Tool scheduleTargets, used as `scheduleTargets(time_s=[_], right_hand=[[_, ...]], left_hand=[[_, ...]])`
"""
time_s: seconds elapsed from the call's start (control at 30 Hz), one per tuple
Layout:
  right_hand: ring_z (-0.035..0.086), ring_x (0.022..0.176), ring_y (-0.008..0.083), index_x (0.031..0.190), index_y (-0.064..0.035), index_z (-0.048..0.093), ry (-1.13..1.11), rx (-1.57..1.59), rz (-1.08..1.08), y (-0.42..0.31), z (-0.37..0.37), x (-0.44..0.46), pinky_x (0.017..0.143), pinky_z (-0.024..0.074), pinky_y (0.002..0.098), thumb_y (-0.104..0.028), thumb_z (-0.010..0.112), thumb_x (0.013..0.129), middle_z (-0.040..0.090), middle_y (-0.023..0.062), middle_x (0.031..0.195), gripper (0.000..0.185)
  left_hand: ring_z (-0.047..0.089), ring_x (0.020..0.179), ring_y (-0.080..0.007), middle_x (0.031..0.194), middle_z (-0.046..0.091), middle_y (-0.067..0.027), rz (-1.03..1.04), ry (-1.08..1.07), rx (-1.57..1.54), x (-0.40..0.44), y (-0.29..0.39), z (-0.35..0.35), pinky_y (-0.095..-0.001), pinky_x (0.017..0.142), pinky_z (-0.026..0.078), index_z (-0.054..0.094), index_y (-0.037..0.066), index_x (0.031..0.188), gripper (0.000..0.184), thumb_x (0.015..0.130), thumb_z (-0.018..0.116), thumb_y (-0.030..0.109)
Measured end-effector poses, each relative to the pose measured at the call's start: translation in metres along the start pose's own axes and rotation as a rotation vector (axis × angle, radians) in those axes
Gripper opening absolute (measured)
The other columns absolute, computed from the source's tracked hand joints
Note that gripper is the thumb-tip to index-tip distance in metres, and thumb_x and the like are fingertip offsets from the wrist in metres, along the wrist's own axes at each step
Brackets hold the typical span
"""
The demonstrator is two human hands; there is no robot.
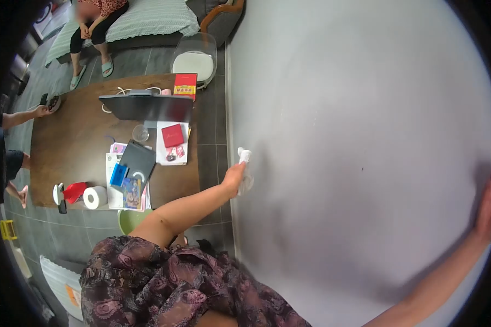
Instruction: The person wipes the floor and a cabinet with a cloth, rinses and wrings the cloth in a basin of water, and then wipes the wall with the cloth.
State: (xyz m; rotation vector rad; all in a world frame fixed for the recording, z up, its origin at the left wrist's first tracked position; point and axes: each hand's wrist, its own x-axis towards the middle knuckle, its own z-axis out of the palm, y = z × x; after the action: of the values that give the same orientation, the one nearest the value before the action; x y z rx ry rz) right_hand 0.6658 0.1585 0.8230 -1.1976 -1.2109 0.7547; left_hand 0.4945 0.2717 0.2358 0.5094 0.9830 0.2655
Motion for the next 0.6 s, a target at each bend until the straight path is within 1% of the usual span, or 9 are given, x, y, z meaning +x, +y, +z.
scheduleTargets(time_s=[0.1,0.2,0.23,0.27,0.33,0.37,0.47,0.53,0.6], right_hand=[[0.051,0.073,0.0234,0.108,0.0086,0.050,-0.172,-0.017,0.088,-0.001,-0.001,0.008,0.061,0.0427,0.0306,-0.031,0.045,0.085,0.056,0.0200,0.096,0.046],[0.045,0.072,0.0196,0.113,0.0075,0.046,-0.164,-0.049,0.115,-0.004,-0.009,0.009,0.061,0.0396,0.0288,-0.035,0.045,0.085,0.053,0.0198,0.102,0.050],[0.039,0.070,0.0179,0.116,0.0058,0.043,-0.185,-0.059,0.144,-0.002,-0.005,0.009,0.058,0.0364,0.0267,-0.036,0.045,0.085,0.050,0.0189,0.103,0.052],[0.038,0.069,0.0176,0.116,0.0056,0.043,-0.191,-0.072,0.155,-0.001,-0.004,0.010,0.058,0.0356,0.0265,-0.036,0.044,0.086,0.050,0.0184,0.102,0.052],[0.035,0.067,0.0170,0.117,0.0053,0.042,-0.205,-0.094,0.177,0.002,-0.005,0.011,0.056,0.0339,0.0260,-0.037,0.043,0.086,0.050,0.0173,0.100,0.052],[0.039,0.068,0.0174,0.117,0.0068,0.040,-0.157,-0.129,0.154,0.003,-0.004,0.009,0.056,0.0351,0.0263,-0.037,0.042,0.087,0.049,0.0164,0.095,0.053],[0.038,0.089,0.0202,0.128,-0.0014,0.032,-0.221,-0.067,0.300,-0.006,-0.016,0.005,0.077,0.0322,0.0338,-0.044,0.050,0.080,0.037,0.0101,0.122,0.066],[0.038,0.088,0.0199,0.124,-0.0001,0.036,-0.263,-0.097,0.359,-0.002,-0.012,0.011,0.074,0.0320,0.0315,-0.041,0.051,0.079,0.039,0.0121,0.118,0.062],[0.040,0.087,0.0207,0.119,-0.0009,0.043,-0.087,-0.182,0.317,-0.007,-0.008,0.001,0.073,0.0320,0.0303,-0.041,0.053,0.076,0.040,0.0123,0.117,0.059]], left_hand=[[0.047,0.103,-0.0261,0.111,0.051,-0.0144,0.186,0.000,0.114,0.030,0.017,0.029,-0.0352,0.087,0.036,0.042,0.004,0.119,0.045,0.087,0.035,0.034],[0.046,0.105,-0.0297,0.111,0.051,-0.0168,0.226,-0.020,0.104,0.034,0.036,0.070,-0.0351,0.088,0.035,0.043,0.003,0.118,0.044,0.087,0.032,0.033],[0.045,0.106,-0.0307,0.113,0.050,-0.0173,0.218,-0.015,0.131,0.037,0.034,0.078,-0.0355,0.089,0.035,0.043,0.002,0.118,0.044,0.088,0.032,0.032],[0.045,0.107,-0.0318,0.115,0.049,-0.0178,0.215,-0.010,0.161,0.040,0.034,0.082,-0.0360,0.090,0.034,0.042,0.001,0.117,0.045,0.088,0.031,0.032],[0.040,0.112,-0.0326,0.120,0.044,-0.0195,0.272,0.008,0.208,0.044,0.025,0.088,-0.0366,0.094,0.030,0.040,-0.002,0.119,0.047,0.088,0.029,0.032],[0.038,0.114,-0.0330,0.122,0.041,-0.0204,0.301,0.016,0.232,0.045,0.019,0.090,-0.0369,0.096,0.028,0.038,-0.004,0.120,0.048,0.089,0.029,0.031],[0.028,0.121,-0.0329,0.129,0.031,-0.0230,0.524,0.062,0.402,0.057,-0.013,0.113,-0.0346,0.102,0.019,0.030,-0.006,0.125,0.052,0.090,0.027,0.032],[0.018,0.126,-0.0340,0.134,0.021,-0.0241,0.597,-0.077,0.371,0.046,-0.007,0.130,-0.0361,0.105,0.012,0.021,-0.006,0.129,0.054,0.090,0.027,0.031],[0.006,0.129,-0.0318,0.138,0.012,-0.0225,0.655,-0.143,0.512,0.041,0.003,0.143,-0.0357,0.105,0.006,0.014,-0.008,0.130,0.058,0.091,0.023,0.033]])
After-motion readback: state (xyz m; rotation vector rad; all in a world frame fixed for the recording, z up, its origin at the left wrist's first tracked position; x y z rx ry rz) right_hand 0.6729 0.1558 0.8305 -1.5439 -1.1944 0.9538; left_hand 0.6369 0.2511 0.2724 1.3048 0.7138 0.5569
